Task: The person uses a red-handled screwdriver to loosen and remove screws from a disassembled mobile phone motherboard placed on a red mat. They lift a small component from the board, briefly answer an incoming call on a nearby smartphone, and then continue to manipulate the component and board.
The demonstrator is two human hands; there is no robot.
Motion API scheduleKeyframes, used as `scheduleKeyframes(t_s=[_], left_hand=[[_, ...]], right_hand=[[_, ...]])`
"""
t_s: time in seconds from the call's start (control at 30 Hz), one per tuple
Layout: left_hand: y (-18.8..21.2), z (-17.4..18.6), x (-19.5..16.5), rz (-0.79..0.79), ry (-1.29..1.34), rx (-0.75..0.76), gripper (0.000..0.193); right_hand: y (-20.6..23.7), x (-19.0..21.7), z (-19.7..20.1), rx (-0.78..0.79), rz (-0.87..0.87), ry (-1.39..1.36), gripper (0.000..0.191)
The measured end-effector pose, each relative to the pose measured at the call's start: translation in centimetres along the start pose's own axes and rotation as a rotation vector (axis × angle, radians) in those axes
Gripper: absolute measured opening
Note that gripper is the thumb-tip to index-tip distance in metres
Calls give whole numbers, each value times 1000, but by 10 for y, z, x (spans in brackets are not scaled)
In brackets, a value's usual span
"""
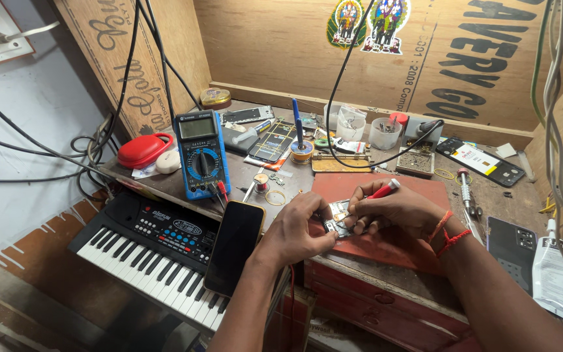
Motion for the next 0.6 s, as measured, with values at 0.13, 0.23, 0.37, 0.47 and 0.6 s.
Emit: scheduleKeyframes(t_s=[0.13, 0.23, 0.37, 0.47, 0.6], left_hand=[[0, 0, 0, 4, 12, -1, 30], [-1, 0, 0, 2, 21, 1, 31], [-1, 0, -1, 58, 14, 29, 31], [0, 1, -2, 60, 17, 27, 30], [0, 1, -2, 59, 10, 22, 31]], right_hand=[[0, 1, 0, -5, -12, 8, 12], [1, 2, -1, -16, -22, 7, 12], [1, 2, -2, -35, -29, 12, 12], [1, 2, -2, -25, -19, 10, 11], [0, 1, -1, -16, -18, 9, 12]])
Point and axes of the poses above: each hand's wrist, its own y-axis away from the middle knuckle, its own z-axis out of the back of the hand, x = y × z, the point moved 1 cm from there along -y, towards the middle knuckle, and after that the axes turned 6 degrees about -y, right-handed, at the moved point
